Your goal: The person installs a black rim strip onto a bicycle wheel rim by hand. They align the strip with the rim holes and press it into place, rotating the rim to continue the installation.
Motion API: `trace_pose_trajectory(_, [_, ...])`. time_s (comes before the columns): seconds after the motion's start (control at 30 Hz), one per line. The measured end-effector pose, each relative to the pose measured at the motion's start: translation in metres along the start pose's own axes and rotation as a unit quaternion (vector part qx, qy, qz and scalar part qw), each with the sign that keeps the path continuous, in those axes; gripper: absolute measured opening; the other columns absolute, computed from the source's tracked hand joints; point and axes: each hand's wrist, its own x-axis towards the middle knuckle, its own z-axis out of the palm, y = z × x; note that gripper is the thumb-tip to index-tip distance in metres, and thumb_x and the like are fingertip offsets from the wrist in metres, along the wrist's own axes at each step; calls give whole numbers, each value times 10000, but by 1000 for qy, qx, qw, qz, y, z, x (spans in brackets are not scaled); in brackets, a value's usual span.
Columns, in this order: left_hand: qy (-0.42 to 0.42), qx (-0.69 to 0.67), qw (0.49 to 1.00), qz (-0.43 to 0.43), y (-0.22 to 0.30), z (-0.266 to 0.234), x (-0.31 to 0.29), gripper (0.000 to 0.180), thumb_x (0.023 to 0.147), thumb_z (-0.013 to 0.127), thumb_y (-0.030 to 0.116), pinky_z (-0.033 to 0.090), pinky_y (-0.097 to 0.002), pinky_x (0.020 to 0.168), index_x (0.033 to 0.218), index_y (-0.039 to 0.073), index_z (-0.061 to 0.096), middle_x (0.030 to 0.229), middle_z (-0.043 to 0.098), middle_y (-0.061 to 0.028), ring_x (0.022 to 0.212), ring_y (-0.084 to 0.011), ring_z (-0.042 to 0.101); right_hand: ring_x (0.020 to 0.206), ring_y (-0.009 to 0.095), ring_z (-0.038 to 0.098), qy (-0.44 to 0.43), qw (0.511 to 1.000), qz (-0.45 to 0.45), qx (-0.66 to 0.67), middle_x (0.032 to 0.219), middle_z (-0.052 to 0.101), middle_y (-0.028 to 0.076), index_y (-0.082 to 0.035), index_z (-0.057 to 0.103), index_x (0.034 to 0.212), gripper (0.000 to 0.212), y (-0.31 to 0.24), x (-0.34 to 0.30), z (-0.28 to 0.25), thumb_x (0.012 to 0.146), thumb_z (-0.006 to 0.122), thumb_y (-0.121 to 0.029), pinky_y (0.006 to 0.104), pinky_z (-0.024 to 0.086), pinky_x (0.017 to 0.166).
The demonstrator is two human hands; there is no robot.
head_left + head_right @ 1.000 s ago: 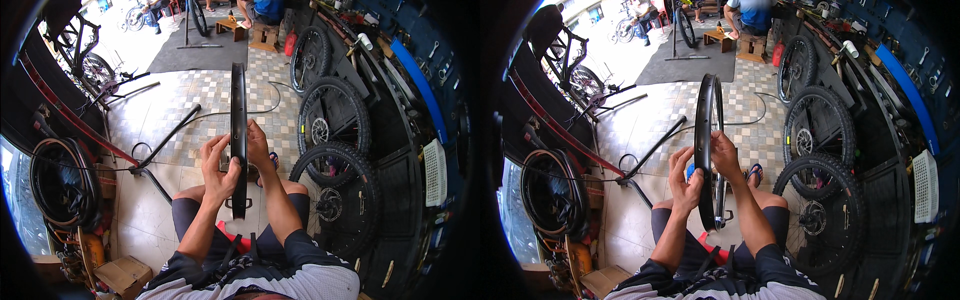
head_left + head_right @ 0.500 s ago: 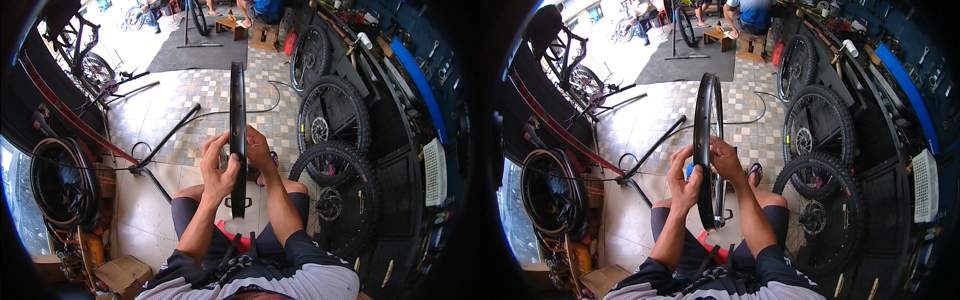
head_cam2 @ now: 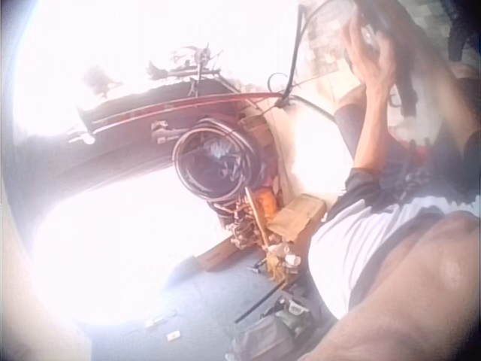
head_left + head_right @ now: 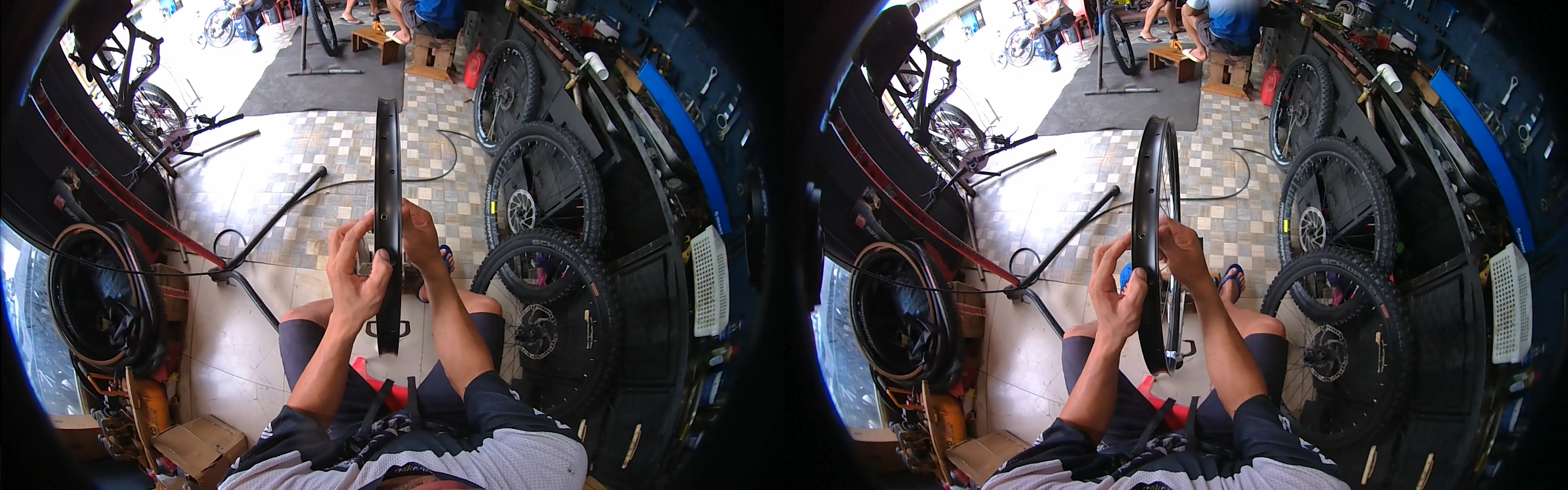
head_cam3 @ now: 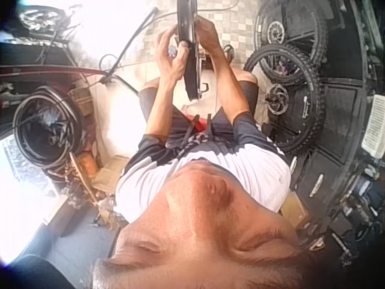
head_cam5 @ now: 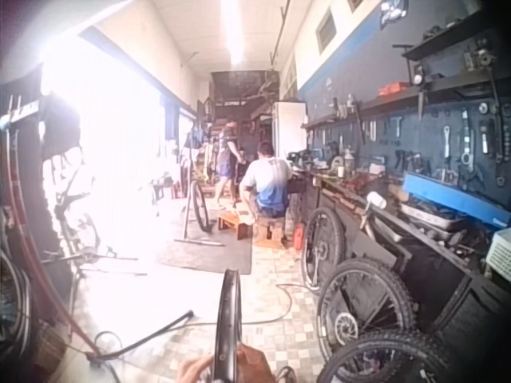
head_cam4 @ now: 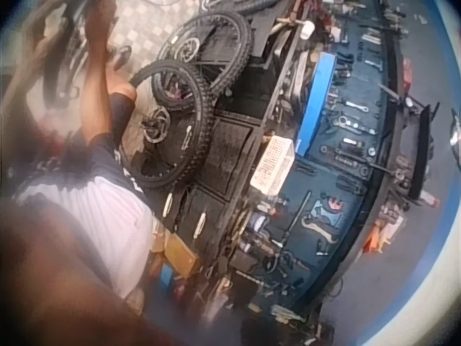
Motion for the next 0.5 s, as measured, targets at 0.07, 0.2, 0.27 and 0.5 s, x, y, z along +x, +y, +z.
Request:
trace_pose_trajectory(0.07, [4,0,1000,3,-1,1,0,517,902,656,158,451,-417,1102,1381,-36,641,1292,640,-200,1240,-311,613,826,42,609,6,999,-5,-35,908,674,-30,-49,701,1150,169,-1,-5,0,1092,640,-195,225,482,711])
trace_pose_trajectory(0.2, [4,-40,998,45,-12,1,0,478,958,635,156,462,-407,1090,1393,-41,630,1334,632,-190,1252,-291,612,748,13,556,22,995,-54,-86,873,669,-47,-53,717,1197,233,-6,-9,1,1084,660,-249,195,433,640])
trace_pose_trajectory(0.27, [-2,-153,988,-2,-21,1,2,437,973,630,107,459,-397,1098,1388,-30,642,1354,642,-188,1269,-283,613,744,17,557,48,992,-48,-111,893,684,-43,-49,719,1208,267,-11,-11,-2,1079,666,-276,191,441,645])
trace_pose_trajectory(0.5, [-38,-173,984,-17,-39,8,15,282,964,701,-6,490,-353,1064,1244,-14,738,1270,730,-155,1226,-253,670,746,24,559,103,987,-44,-116,1075,780,17,-51,720,1244,305,-19,-26,-20,1081,658,-300,187,460,655])
